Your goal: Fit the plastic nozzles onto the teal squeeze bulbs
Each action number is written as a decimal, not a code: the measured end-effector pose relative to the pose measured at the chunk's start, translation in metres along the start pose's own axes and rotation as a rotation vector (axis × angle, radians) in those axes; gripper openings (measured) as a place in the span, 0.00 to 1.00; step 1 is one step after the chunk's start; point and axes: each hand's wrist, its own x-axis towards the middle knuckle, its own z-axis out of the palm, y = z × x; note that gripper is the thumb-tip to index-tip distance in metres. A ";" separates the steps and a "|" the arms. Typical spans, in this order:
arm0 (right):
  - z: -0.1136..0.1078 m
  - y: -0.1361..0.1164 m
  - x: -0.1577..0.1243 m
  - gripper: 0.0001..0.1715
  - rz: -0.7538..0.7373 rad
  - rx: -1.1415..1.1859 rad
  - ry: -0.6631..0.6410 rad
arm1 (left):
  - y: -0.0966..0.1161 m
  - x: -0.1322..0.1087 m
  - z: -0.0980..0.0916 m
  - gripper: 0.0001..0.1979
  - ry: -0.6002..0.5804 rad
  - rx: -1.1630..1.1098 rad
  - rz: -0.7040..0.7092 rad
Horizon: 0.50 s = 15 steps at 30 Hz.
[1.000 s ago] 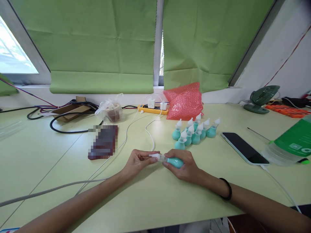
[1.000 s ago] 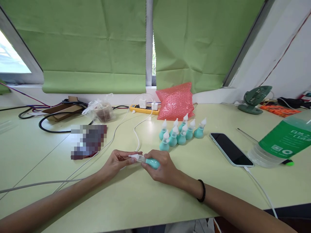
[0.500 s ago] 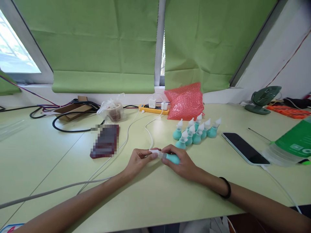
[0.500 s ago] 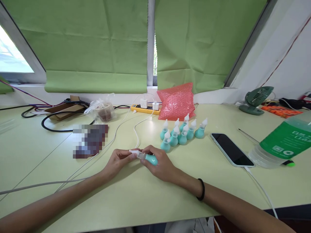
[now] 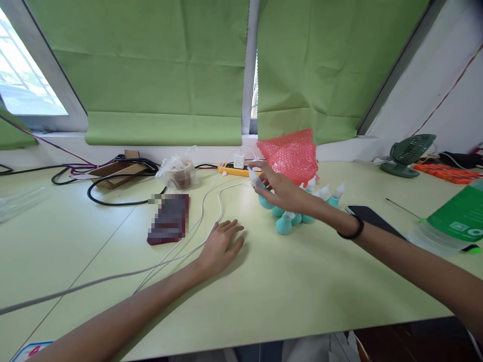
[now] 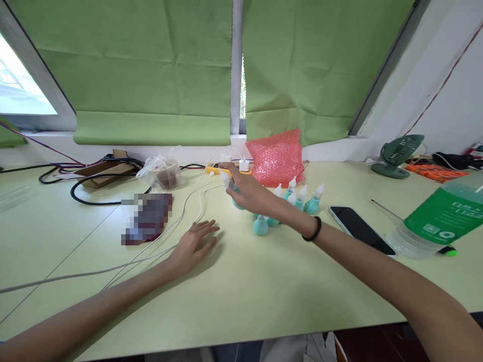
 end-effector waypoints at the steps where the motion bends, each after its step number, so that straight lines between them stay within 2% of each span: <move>1: -0.001 0.005 0.010 0.26 -0.009 -0.022 -0.025 | -0.001 0.000 0.001 0.15 -0.022 0.115 0.038; 5: 0.005 0.026 0.040 0.31 0.008 -0.081 -0.096 | -0.004 -0.001 0.006 0.15 -0.064 0.362 0.131; 7: 0.012 0.035 0.050 0.27 0.016 -0.115 -0.156 | -0.004 -0.002 0.007 0.16 -0.077 0.391 0.171; 11: 0.026 0.050 0.063 0.12 0.084 -0.179 -0.265 | -0.002 -0.004 0.006 0.16 -0.113 0.366 0.247; 15: 0.035 0.062 0.067 0.09 0.124 -0.189 -0.343 | 0.003 -0.004 0.002 0.15 -0.181 0.326 0.291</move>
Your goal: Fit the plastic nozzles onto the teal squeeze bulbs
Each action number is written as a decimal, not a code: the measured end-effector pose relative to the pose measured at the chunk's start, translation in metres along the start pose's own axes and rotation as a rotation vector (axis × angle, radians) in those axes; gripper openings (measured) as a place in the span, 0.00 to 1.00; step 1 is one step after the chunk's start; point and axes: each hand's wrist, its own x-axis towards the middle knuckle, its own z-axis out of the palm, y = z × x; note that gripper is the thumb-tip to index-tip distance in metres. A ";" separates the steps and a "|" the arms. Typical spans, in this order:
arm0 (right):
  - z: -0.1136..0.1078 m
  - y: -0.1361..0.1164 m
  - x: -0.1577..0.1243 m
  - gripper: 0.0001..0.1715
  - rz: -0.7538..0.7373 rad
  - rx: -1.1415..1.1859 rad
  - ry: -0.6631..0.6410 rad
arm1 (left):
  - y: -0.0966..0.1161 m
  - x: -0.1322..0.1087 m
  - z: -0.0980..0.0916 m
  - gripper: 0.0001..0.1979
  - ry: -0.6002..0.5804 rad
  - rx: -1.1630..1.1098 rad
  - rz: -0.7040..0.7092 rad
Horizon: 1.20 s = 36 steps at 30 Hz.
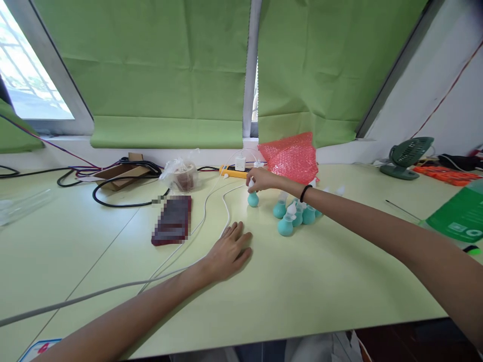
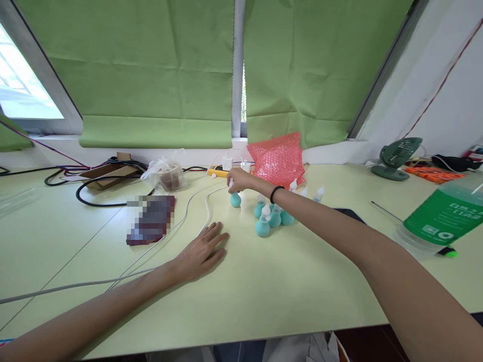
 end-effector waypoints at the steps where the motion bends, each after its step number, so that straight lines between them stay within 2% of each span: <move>1: 0.001 0.002 0.000 0.10 0.011 -0.009 -0.015 | 0.000 0.000 -0.001 0.15 -0.009 -0.006 0.007; 6: -0.002 0.004 -0.006 0.19 0.055 -0.119 0.029 | 0.000 0.000 -0.001 0.16 -0.025 -0.007 0.018; 10: -0.022 -0.006 -0.025 0.27 0.059 -0.173 0.100 | -0.001 0.000 0.000 0.16 -0.026 -0.011 0.015; 14: -0.038 -0.017 -0.063 0.22 -0.029 -0.183 0.374 | -0.001 -0.001 0.001 0.17 -0.031 -0.013 -0.012; 16: -0.033 -0.019 -0.087 0.20 -0.067 -0.221 0.517 | -0.001 -0.001 0.001 0.18 -0.042 -0.011 -0.016; 18: -0.020 -0.016 -0.108 0.16 -0.073 -0.366 0.621 | -0.001 -0.001 0.000 0.18 -0.048 -0.020 -0.013; 20: -0.003 -0.011 -0.125 0.12 -0.117 -0.502 0.634 | -0.001 -0.001 -0.001 0.18 -0.045 -0.042 -0.007; 23: 0.020 -0.005 -0.137 0.14 -0.124 -0.560 0.646 | 0.000 -0.001 -0.003 0.19 -0.038 -0.095 0.012; 26: 0.032 -0.012 -0.137 0.15 -0.145 -0.407 0.754 | 0.003 -0.003 -0.008 0.23 -0.013 -0.179 0.019; 30: 0.046 -0.047 -0.132 0.10 -0.214 0.049 0.932 | 0.011 -0.006 -0.014 0.27 0.077 -0.320 0.047; 33: 0.063 -0.075 -0.136 0.08 -0.203 0.385 0.944 | 0.021 -0.007 -0.015 0.28 0.110 -0.422 -0.013; 36: 0.076 -0.088 -0.143 0.14 -0.041 0.757 0.853 | 0.027 -0.006 -0.016 0.15 0.014 -0.469 -0.072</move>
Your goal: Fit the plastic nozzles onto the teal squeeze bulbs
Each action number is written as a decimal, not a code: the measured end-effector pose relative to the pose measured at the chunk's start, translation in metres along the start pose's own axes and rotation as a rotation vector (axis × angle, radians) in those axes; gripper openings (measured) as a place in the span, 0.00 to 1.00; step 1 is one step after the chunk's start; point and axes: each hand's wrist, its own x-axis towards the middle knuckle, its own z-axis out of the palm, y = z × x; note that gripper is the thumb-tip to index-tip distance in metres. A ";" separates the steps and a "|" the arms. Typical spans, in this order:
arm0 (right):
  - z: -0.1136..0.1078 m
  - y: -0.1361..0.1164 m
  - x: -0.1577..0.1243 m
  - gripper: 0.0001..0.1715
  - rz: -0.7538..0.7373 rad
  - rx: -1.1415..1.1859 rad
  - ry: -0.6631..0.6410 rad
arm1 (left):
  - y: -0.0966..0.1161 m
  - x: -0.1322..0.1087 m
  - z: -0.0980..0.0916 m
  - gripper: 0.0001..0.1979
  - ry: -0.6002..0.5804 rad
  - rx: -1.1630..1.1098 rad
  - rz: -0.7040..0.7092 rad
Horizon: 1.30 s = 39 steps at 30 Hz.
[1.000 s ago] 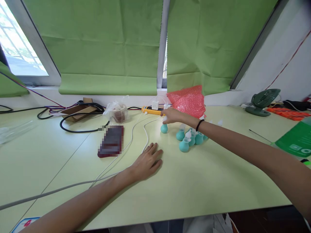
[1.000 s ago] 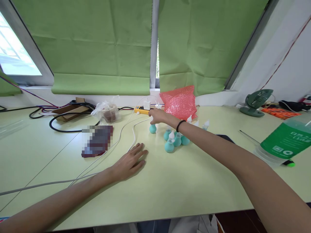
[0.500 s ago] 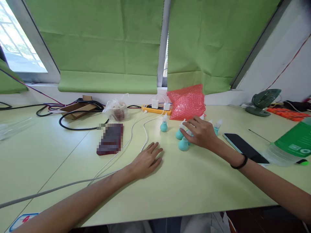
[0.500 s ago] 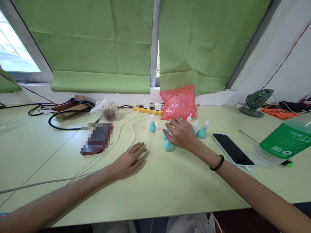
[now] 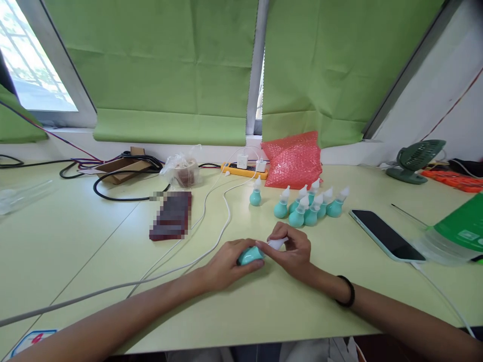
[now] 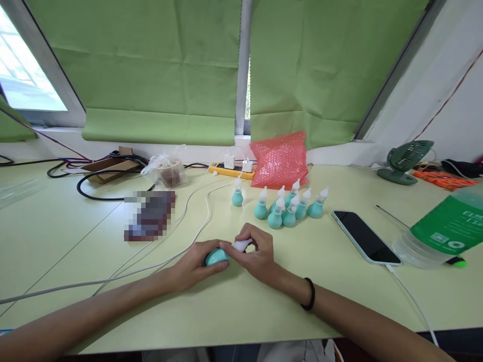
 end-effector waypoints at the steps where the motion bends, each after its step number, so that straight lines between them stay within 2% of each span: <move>1: 0.001 0.000 -0.003 0.16 0.132 0.082 -0.018 | 0.001 0.001 0.000 0.12 0.005 0.002 -0.011; 3: 0.001 0.001 -0.005 0.18 0.383 0.215 -0.097 | 0.000 0.002 0.000 0.11 0.055 0.016 -0.029; 5: 0.000 0.003 -0.004 0.18 0.550 0.276 -0.228 | -0.001 0.004 0.000 0.10 0.109 0.027 -0.063; 8: 0.001 0.005 0.000 0.25 0.656 0.267 -0.377 | -0.005 0.004 0.002 0.11 0.164 0.026 -0.108; 11: 0.002 0.006 0.001 0.30 0.724 0.254 -0.383 | -0.008 0.003 0.005 0.16 0.203 -0.019 -0.074; 14: 0.002 0.006 0.001 0.32 0.781 0.267 -0.393 | -0.009 0.002 0.007 0.13 0.196 -0.073 -0.037; 27: -0.001 0.011 0.003 0.32 0.891 0.385 -0.414 | -0.009 0.002 0.005 0.12 0.166 0.040 0.079; 30: -0.005 0.017 0.009 0.31 0.960 0.549 -0.375 | -0.012 0.001 0.007 0.12 0.182 0.049 0.081; 32: -0.007 0.021 0.014 0.30 0.967 0.578 -0.306 | -0.012 0.001 0.007 0.13 0.192 0.031 0.036; 35: -0.009 0.028 0.018 0.27 0.841 0.395 -0.187 | -0.010 0.003 0.005 0.12 0.192 0.000 -0.083; 39: -0.008 0.035 0.016 0.16 0.636 0.168 -0.191 | -0.008 0.005 0.002 0.11 0.200 0.009 -0.185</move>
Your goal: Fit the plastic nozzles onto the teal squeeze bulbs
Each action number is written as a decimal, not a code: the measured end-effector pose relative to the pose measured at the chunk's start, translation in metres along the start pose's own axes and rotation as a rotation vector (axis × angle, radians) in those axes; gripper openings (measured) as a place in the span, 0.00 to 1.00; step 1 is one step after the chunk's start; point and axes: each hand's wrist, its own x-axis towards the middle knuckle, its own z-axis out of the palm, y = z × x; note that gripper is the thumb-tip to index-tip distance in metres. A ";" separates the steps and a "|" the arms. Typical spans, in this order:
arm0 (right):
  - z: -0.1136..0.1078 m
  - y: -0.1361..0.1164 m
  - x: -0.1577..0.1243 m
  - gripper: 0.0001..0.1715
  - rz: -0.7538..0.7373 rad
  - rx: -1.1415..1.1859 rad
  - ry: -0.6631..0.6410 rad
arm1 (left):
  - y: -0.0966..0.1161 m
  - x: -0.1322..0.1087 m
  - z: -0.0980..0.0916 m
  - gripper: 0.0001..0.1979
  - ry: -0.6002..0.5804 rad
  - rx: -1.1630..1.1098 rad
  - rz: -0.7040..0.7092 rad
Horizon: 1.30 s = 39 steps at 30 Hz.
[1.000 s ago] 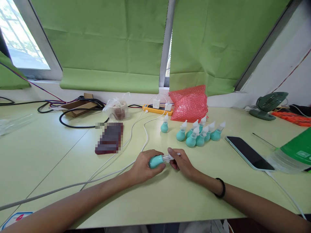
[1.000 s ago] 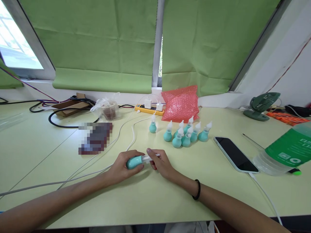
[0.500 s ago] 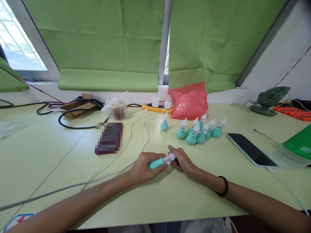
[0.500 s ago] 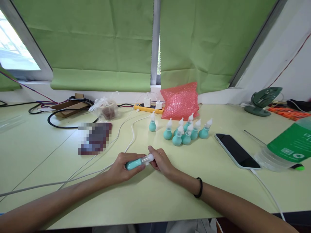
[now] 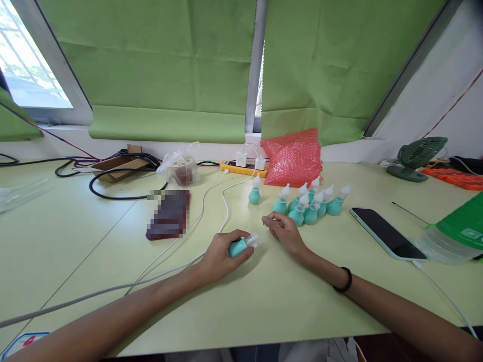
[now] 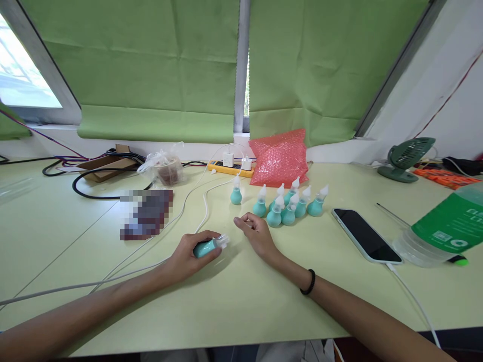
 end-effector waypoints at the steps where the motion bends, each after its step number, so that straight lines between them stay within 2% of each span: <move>1: 0.001 0.002 0.000 0.13 -0.036 -0.051 0.000 | 0.000 0.000 0.000 0.10 0.009 0.006 -0.009; 7: 0.004 0.006 -0.005 0.11 -0.151 -0.349 -0.060 | -0.005 0.001 0.001 0.10 0.033 0.004 -0.022; 16: 0.005 0.006 -0.007 0.13 -0.170 -0.467 -0.142 | -0.006 0.001 0.001 0.12 0.029 -0.028 -0.048; 18: 0.005 0.003 -0.008 0.15 -0.199 -0.468 -0.120 | -0.006 0.001 0.000 0.12 0.024 -0.045 -0.050; 21: 0.006 -0.003 -0.012 0.16 -0.320 -0.429 0.022 | -0.005 0.002 -0.001 0.12 0.009 -0.067 -0.039; 24: 0.007 -0.008 -0.018 0.06 -0.483 -0.419 0.114 | -0.004 0.001 -0.002 0.12 0.009 -0.066 -0.042; 27: 0.009 -0.009 -0.023 0.05 -0.576 -0.421 0.035 | -0.004 0.001 -0.002 0.11 -0.012 -0.090 -0.048; 30: 0.011 -0.007 -0.025 0.06 -0.605 -0.395 -0.018 | -0.003 0.000 -0.003 0.10 -0.037 -0.135 -0.041; 39: 0.012 -0.008 -0.025 0.07 -0.554 -0.320 0.022 | -0.002 0.001 -0.003 0.11 -0.096 -0.313 -0.115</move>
